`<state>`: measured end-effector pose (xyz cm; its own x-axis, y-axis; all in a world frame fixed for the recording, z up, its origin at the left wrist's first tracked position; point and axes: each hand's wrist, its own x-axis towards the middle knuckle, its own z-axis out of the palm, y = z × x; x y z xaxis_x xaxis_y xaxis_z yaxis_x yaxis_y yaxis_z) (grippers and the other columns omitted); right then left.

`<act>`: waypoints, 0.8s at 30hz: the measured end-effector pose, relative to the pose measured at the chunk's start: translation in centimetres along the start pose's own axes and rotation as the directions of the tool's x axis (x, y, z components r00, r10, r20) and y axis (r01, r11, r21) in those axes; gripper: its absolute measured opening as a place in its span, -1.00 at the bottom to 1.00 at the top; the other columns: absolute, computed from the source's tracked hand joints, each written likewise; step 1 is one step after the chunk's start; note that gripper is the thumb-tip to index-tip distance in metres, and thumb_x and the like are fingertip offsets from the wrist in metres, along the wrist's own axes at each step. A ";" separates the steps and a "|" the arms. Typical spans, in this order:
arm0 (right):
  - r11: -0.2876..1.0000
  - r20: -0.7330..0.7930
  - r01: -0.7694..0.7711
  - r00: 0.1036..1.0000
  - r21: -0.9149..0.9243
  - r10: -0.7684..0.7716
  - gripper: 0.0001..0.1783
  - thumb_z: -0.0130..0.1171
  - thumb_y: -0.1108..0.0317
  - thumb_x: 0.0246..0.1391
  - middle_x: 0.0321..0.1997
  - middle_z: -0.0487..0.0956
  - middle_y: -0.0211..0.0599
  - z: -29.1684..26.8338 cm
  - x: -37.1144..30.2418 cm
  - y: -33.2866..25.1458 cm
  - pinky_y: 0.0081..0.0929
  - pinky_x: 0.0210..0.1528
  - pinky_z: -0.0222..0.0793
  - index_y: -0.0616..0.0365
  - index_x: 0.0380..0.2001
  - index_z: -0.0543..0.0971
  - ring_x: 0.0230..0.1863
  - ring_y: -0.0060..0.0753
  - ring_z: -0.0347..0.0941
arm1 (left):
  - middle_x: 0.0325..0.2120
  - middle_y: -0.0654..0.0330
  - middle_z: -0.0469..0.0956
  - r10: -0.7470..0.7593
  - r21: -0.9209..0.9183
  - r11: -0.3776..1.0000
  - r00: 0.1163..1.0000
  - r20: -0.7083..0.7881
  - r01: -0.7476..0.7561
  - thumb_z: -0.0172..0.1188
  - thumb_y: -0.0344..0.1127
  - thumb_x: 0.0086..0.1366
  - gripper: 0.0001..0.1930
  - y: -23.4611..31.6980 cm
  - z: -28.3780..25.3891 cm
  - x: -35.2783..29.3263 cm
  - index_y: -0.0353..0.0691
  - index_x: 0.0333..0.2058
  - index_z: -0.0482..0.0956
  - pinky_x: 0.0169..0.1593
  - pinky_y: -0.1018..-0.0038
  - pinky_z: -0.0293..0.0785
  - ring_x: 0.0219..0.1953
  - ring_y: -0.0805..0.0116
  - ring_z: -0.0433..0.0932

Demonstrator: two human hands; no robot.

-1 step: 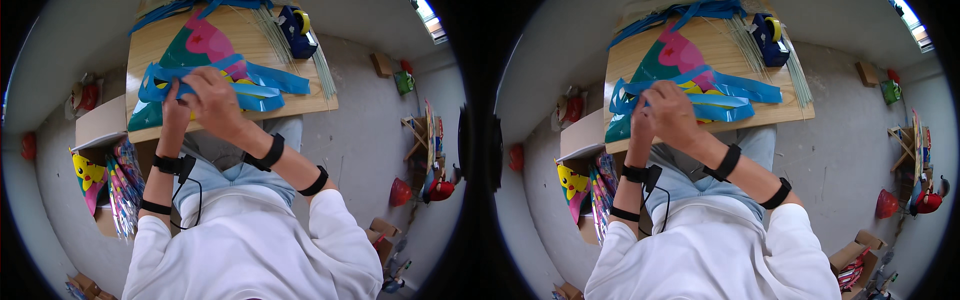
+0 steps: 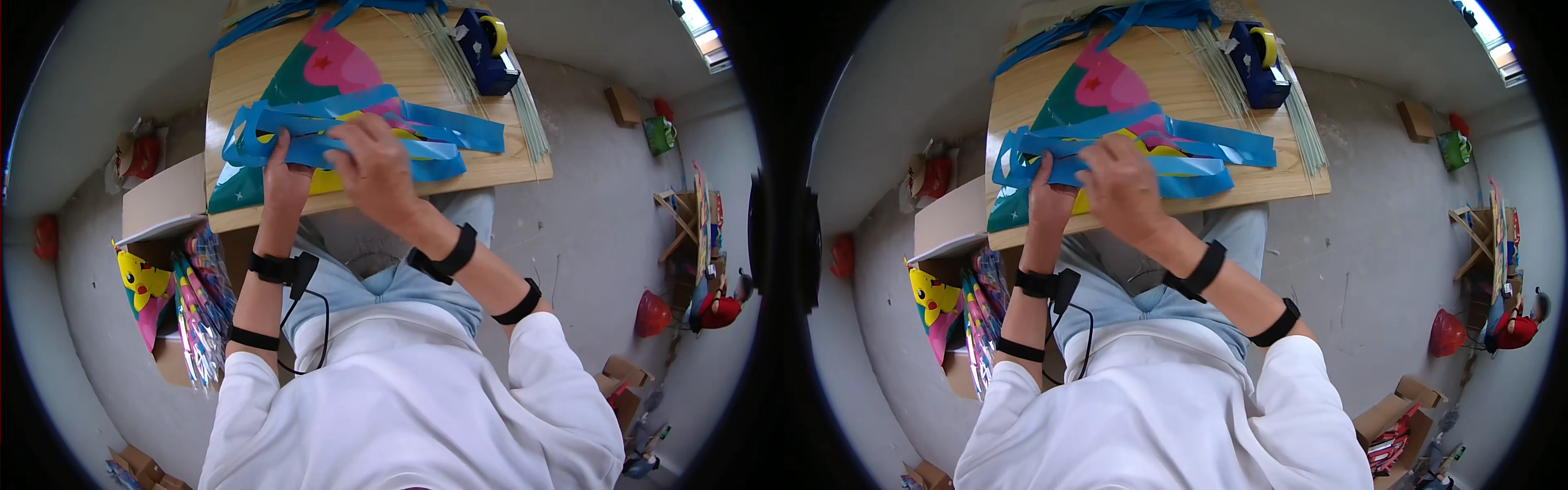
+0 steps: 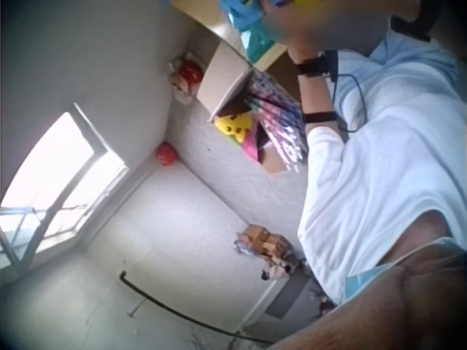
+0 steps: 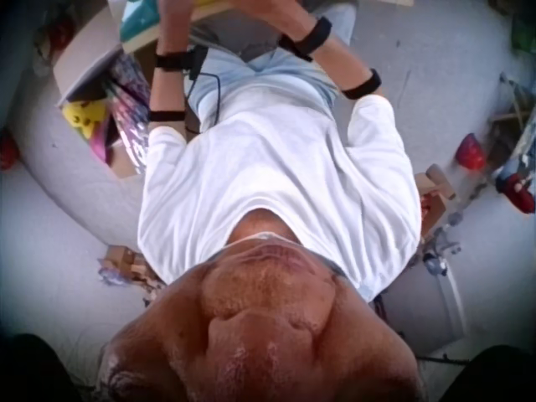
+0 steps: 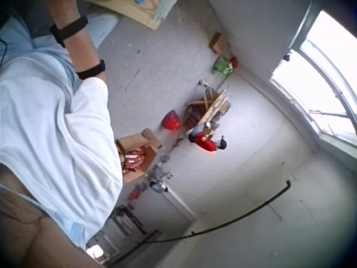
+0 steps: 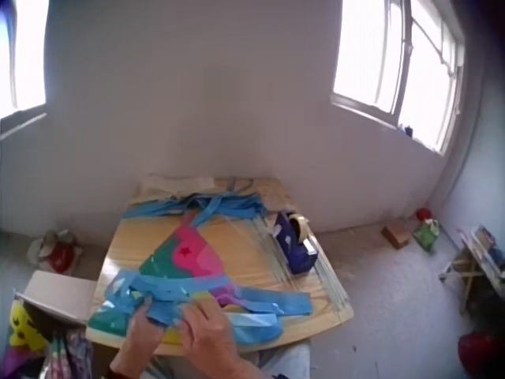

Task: The person assembles a Pikachu-themed kite by applying blue tape to secure the edges and attaching a blue ribbon to the frame. They fold and smooth the kite material, then roll it up on the wooden board.

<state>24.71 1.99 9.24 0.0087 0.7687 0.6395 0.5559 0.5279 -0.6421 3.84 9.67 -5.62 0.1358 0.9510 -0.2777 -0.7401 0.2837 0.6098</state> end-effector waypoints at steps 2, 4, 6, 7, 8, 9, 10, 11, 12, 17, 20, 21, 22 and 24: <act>0.965 -0.059 -0.242 0.970 -0.100 0.237 -0.80 0.37 0.48 0.01 -0.33 0.60 -0.12 -3.7 -3.9 5.4 -0.16 -0.20 0.52 0.17 -0.25 0.64 -0.26 0.02 0.58 | 0.21 0.16 0.51 0.004 -0.133 0.991 0.983 -0.182 -0.029 0.25 -0.26 0.49 -0.56 0.2 6.1 -2.6 -0.08 0.28 0.43 0.26 -0.01 0.51 0.22 0.09 0.52; 0.854 -0.192 -0.495 0.864 -0.159 0.465 -0.80 0.36 0.50 0.01 -0.35 0.59 -0.14 -7.5 -7.9 10.5 -0.19 -0.20 0.52 0.19 -0.24 0.65 -0.29 -0.07 0.58 | 0.18 0.08 0.54 0.034 -0.095 0.994 0.980 -0.198 -0.054 0.30 -0.17 0.46 -0.51 0.3 6.0 -2.9 -0.15 0.26 0.42 0.27 -0.03 0.50 0.22 -0.01 0.52; 0.776 -0.265 -0.601 0.793 -0.190 0.549 -0.74 0.37 0.53 -0.01 -0.31 0.58 -0.16 -10.3 -10.1 12.5 -0.25 -0.22 0.51 0.19 -0.19 0.66 -0.34 -0.15 0.55 | 0.15 0.10 0.54 0.008 -0.114 0.993 0.980 -0.199 -0.031 0.23 -0.15 0.51 -0.58 0.4 5.0 -2.6 -0.14 0.23 0.45 0.25 -0.02 0.50 0.20 0.00 0.53; 0.748 -0.269 -0.631 0.771 -0.204 0.577 -0.72 0.37 0.53 -0.02 -0.29 0.57 -0.17 -11.5 -11.0 12.4 -0.27 -0.23 0.51 0.19 -0.16 0.67 -0.36 -0.19 0.54 | 0.14 0.08 0.55 0.006 -0.112 0.993 0.981 -0.195 -0.029 0.22 -0.12 0.51 -0.58 0.4 5.1 -2.6 -0.14 0.22 0.44 0.25 -0.03 0.50 0.20 -0.01 0.53; 0.719 -0.273 -0.660 0.749 -0.218 0.604 -0.69 0.38 0.54 -0.03 -0.27 0.56 -0.18 -12.0 -11.7 12.5 -0.30 -0.24 0.51 0.19 -0.14 0.68 -0.38 -0.22 0.53 | 0.13 0.05 0.55 0.004 -0.110 0.994 0.982 -0.191 -0.026 0.21 -0.09 0.52 -0.58 0.4 5.3 -2.6 -0.15 0.22 0.44 0.25 -0.03 0.49 0.20 -0.02 0.53; 0.720 -0.239 -0.664 0.746 -0.201 0.622 -0.66 0.39 0.54 -0.03 -0.25 0.55 -0.19 -11.9 -11.7 12.4 -0.31 -0.25 0.50 0.17 -0.11 0.68 -0.38 -0.25 0.52 | 0.11 0.03 0.55 0.006 -0.106 0.994 0.983 -0.184 -0.025 0.20 -0.07 0.52 -0.57 0.5 5.5 -2.5 -0.16 0.21 0.44 0.25 -0.03 0.49 0.20 -0.03 0.53; 0.720 -0.203 -0.669 0.743 -0.184 0.638 -0.63 0.40 0.54 -0.04 -0.24 0.54 -0.19 -11.9 -11.6 12.2 -0.33 -0.25 0.50 0.16 -0.09 0.68 -0.38 -0.28 0.52 | 0.12 0.01 0.55 0.008 -0.104 0.994 0.984 -0.178 -0.027 0.20 -0.04 0.52 -0.54 0.5 5.5 -2.3 -0.16 0.22 0.44 0.27 -0.06 0.47 0.21 -0.05 0.52; 0.720 -0.166 -0.673 0.739 -0.167 0.653 -0.60 0.42 0.54 -0.05 -0.22 0.53 -0.20 -11.9 -11.5 12.1 -0.34 -0.26 0.50 0.15 -0.07 0.69 -0.38 -0.30 0.51 | 0.13 -0.01 0.55 0.011 -0.102 0.994 0.985 -0.173 -0.029 0.20 -0.01 0.51 -0.52 0.6 5.6 -2.2 -0.17 0.23 0.43 0.29 -0.09 0.45 0.23 -0.06 0.51; 0.731 -0.147 -0.655 0.755 -0.192 0.639 -0.61 0.42 0.53 -0.05 -0.22 0.53 -0.20 -11.8 -11.2 11.9 -0.33 -0.24 0.50 0.13 -0.07 0.69 -0.35 -0.29 0.52 | 0.14 -0.03 0.55 0.014 -0.098 0.995 0.986 -0.168 -0.030 0.20 0.02 0.50 -0.49 0.6 5.8 -2.0 -0.18 0.24 0.43 0.31 -0.11 0.44 0.25 -0.07 0.49; 0.781 -0.130 -0.579 0.815 -0.235 0.565 -0.65 0.44 0.48 -0.05 -0.21 0.52 -0.19 -10.8 -10.2 14.0 -0.28 -0.15 0.50 0.09 -0.11 0.71 -0.25 -0.19 0.52 | 0.14 -0.06 0.55 -0.009 -0.102 0.995 0.986 -0.166 -0.008 0.24 0.04 0.47 -0.47 0.9 7.3 -2.2 -0.18 0.22 0.44 0.37 -0.15 0.37 0.26 -0.10 0.48; 0.793 -0.105 -0.560 0.827 -0.238 0.552 -0.68 0.44 0.46 -0.04 -0.21 0.52 -0.19 -10.7 -9.9 14.8 -0.25 -0.12 0.50 0.10 -0.14 0.71 -0.23 -0.16 0.51 | 0.14 -0.06 0.55 -0.010 -0.128 0.992 0.980 -0.199 -0.016 0.26 0.00 0.46 -0.49 0.9 7.8 -2.5 -0.20 0.20 0.46 0.38 -0.14 0.36 0.26 -0.11 0.48; 0.794 -0.103 -0.556 0.830 -0.246 0.549 -0.67 0.44 0.45 -0.04 -0.21 0.52 -0.18 -10.7 -9.8 14.8 -0.25 -0.13 0.49 0.11 -0.13 0.71 -0.24 -0.15 0.51 | 0.14 -0.06 0.56 -0.008 -0.139 0.990 0.977 -0.214 -0.023 0.27 -0.01 0.45 -0.50 0.9 7.8 -2.5 -0.21 0.19 0.47 0.38 -0.14 0.36 0.26 -0.12 0.49; 0.794 -0.100 -0.552 0.832 -0.254 0.546 -0.66 0.44 0.45 -0.03 -0.21 0.52 -0.18 -10.6 -9.6 14.7 -0.25 -0.13 0.49 0.11 -0.12 0.71 -0.24 -0.15 0.51 | 0.14 -0.06 0.56 0.000 -0.142 0.989 0.974 -0.227 -0.033 0.27 -0.03 0.45 -0.50 0.8 7.6 -2.4 -0.21 0.19 0.47 0.38 -0.13 0.36 0.25 -0.12 0.49; 0.791 -0.090 -0.564 0.823 -0.237 0.561 -0.67 0.44 0.43 -0.01 -0.22 0.52 -0.18 -10.7 -9.2 14.2 -0.26 -0.13 0.49 0.14 -0.11 0.72 -0.24 -0.14 0.51 | 0.14 -0.05 0.56 0.015 -0.147 0.988 0.967 -0.255 -0.054 0.27 -0.05 0.45 -0.52 0.7 7.2 -1.9 -0.22 0.18 0.48 0.39 -0.12 0.36 0.24 -0.12 0.51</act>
<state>41.40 -1.38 -1.25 0.3933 0.8965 0.2042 0.6318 -0.1021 -0.7684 7.82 8.97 0.67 -0.0475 0.8924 -0.4488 -0.8354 0.2108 0.5077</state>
